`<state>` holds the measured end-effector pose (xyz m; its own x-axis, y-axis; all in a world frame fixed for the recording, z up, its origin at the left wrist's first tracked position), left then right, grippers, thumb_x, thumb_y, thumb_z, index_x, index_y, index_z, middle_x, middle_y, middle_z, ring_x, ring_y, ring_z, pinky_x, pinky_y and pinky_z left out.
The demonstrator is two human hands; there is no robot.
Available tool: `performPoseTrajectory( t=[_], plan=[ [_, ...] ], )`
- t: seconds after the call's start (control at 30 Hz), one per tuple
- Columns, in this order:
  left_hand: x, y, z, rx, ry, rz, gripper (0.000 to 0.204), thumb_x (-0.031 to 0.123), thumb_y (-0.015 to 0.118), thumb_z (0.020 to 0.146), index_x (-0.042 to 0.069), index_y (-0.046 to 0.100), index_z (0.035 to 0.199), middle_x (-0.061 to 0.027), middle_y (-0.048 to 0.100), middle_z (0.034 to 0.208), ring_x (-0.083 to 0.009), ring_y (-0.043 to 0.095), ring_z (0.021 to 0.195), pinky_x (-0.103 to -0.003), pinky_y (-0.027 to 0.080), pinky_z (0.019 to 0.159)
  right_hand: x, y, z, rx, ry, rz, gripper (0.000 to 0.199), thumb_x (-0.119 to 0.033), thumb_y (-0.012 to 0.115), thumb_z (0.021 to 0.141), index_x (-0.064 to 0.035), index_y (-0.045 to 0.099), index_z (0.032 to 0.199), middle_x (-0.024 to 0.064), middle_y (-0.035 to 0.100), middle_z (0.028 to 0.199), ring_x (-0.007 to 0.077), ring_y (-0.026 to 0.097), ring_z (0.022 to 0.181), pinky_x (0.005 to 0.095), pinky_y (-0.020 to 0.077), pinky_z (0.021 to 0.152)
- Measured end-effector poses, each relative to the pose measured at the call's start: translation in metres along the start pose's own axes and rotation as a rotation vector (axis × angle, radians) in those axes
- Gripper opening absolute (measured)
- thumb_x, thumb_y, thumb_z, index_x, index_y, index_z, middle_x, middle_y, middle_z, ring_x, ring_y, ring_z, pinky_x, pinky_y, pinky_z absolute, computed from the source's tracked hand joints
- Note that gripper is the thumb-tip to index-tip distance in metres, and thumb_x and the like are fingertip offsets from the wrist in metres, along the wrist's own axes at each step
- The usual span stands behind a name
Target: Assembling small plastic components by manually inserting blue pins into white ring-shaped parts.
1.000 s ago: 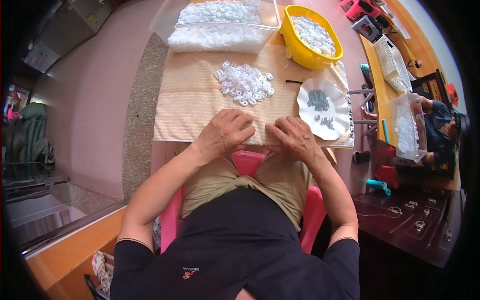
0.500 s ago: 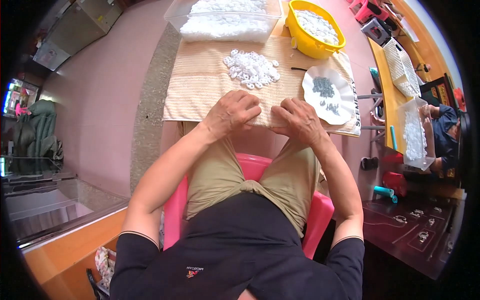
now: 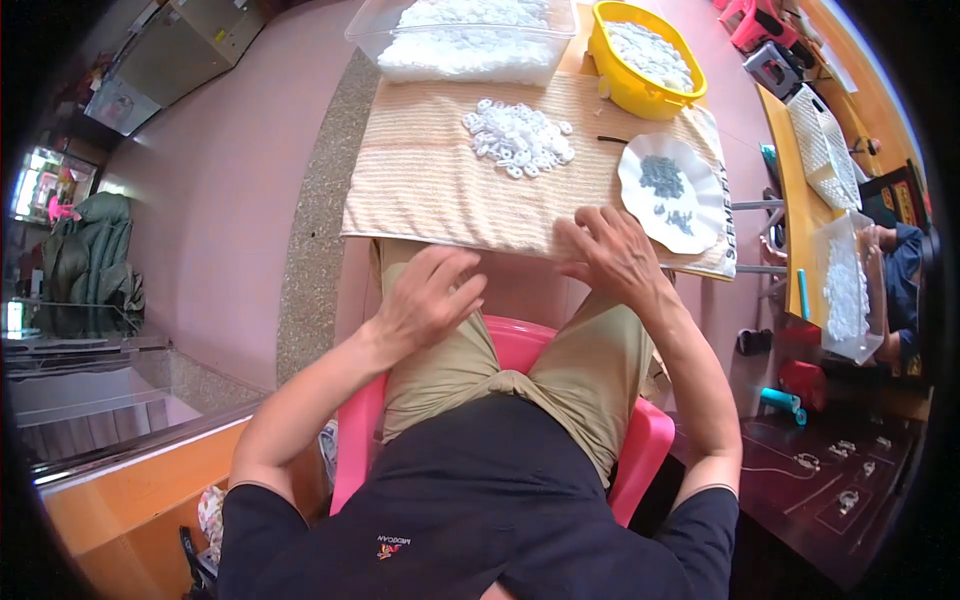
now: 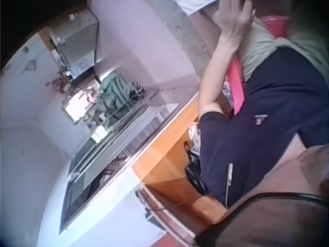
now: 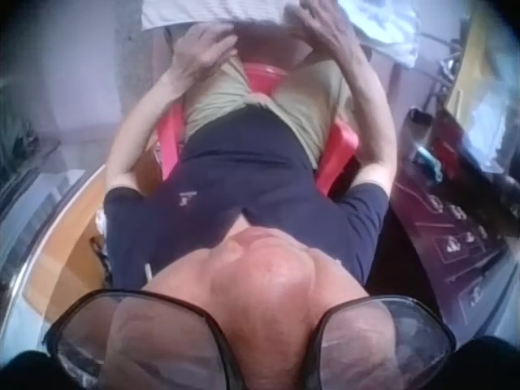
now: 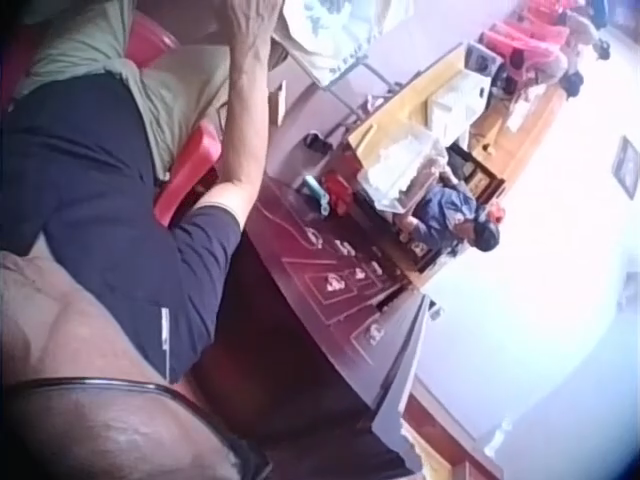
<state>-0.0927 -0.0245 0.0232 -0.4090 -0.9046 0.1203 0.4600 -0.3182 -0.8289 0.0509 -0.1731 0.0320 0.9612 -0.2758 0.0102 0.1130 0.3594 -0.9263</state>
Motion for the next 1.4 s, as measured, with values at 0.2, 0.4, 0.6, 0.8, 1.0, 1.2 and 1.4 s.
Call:
performPoseTrajectory(
  t=[0.2, 0.4, 0.6, 0.8, 1.0, 1.2, 1.4],
  plan=[
    [-0.021, -0.019, -0.084, -0.304, -0.377, -0.068, 0.024, 0.015, 0.073, 0.075, 0.004, 0.062, 0.093, -0.0132, 0.058, 0.105, -0.0315, 0.058, 0.098, -0.038, 0.05, 0.083, -0.034, 0.022, -0.052, -0.2, -0.141, 0.273, 0.033, -0.018, 0.074, 0.073, -0.0065, 0.062, 0.102, 0.0091, 0.059, 0.091, 0.0273, 0.061, 0.08, 0.0369, 0.0507, 0.068],
    [-0.024, -0.032, -0.118, -0.241, -0.669, -0.203, 0.024, 0.016, 0.073, 0.076, 0.003, 0.063, 0.093, -0.0131, 0.06, 0.105, -0.032, 0.062, 0.094, -0.039, 0.052, 0.076, -0.052, 0.011, -0.137, -0.728, 0.071, 0.602, 0.023, -0.025, 0.065, 0.085, -0.0079, 0.062, 0.1, 0.0103, 0.062, 0.092, 0.0301, 0.063, 0.084, 0.0394, 0.0527, 0.068],
    [-0.028, -0.029, -0.135, -0.213, -0.731, -0.226, 0.018, 0.015, 0.072, 0.075, 0.004, 0.063, 0.086, -0.0104, 0.062, 0.09, -0.0296, 0.063, 0.084, -0.039, 0.051, 0.073, -0.05, -0.007, -0.183, -0.701, 0.331, 0.66, 0.017, -0.024, 0.069, 0.082, -0.0081, 0.065, 0.086, 0.0099, 0.061, 0.085, 0.0315, 0.058, 0.079, 0.04, 0.0496, 0.068],
    [-0.033, -0.025, -0.134, -0.239, -0.751, -0.211, 0.014, 0.013, 0.071, 0.073, 0.005, 0.063, 0.082, -0.0093, 0.063, 0.083, -0.0276, 0.063, 0.076, -0.037, 0.051, 0.068, -0.048, -0.005, -0.202, -0.453, 0.541, 0.596, 0.011, -0.007, 0.07, 0.075, -0.0056, 0.063, 0.083, 0.0103, 0.061, 0.088, 0.0319, 0.055, 0.08, 0.0401, 0.0469, 0.07],
    [-0.039, -0.023, -0.142, -0.193, -0.799, -0.159, 0.01, 0.01, 0.067, 0.073, 0.005, 0.063, 0.081, -0.0096, 0.064, 0.082, -0.0277, 0.063, 0.073, -0.036, 0.052, 0.067, -0.046, -0.002, -0.208, -0.394, 0.461, 0.67, 0.03, 0.0, 0.06, 0.062, -0.0029, 0.059, 0.092, 0.0143, 0.06, 0.088, 0.0351, 0.055, 0.079, 0.0422, 0.047, 0.07],
    [-0.046, -0.033, -0.14, -0.177, -0.899, -0.182, 0.01, 0.004, 0.057, 0.076, 0.003, 0.061, 0.085, -0.0123, 0.064, 0.083, -0.0303, 0.063, 0.073, -0.039, 0.052, 0.069, -0.044, -0.004, -0.21, -0.394, 0.525, 0.688, 0.017, 0.002, 0.053, 0.069, -0.0018, 0.055, 0.085, 0.0173, 0.056, 0.084, 0.0375, 0.053, 0.077, 0.045, 0.0444, 0.068],
    [-0.051, -0.036, -0.149, -0.123, -0.96, -0.247, 0.014, 0.001, 0.053, 0.077, 0.001, 0.058, 0.09, -0.0158, 0.064, 0.087, -0.034, 0.063, 0.077, -0.041, 0.051, 0.073, -0.035, 0.001, -0.244, -0.396, 0.741, 0.636, 0.019, -0.003, 0.048, 0.072, 0.0019, 0.051, 0.09, 0.023, 0.053, 0.095, 0.043, 0.049, 0.088, 0.0477, 0.0422, 0.075]
  ],
)
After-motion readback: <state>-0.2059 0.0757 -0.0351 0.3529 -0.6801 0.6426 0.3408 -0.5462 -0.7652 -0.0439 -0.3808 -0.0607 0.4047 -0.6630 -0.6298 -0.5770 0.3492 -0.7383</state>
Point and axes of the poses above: each hand's wrist, its own z-axis towards the middle knuckle, its own y-axis out of the palm, x = y × z, the point moved 7 cm from there along z, towards the middle knuckle
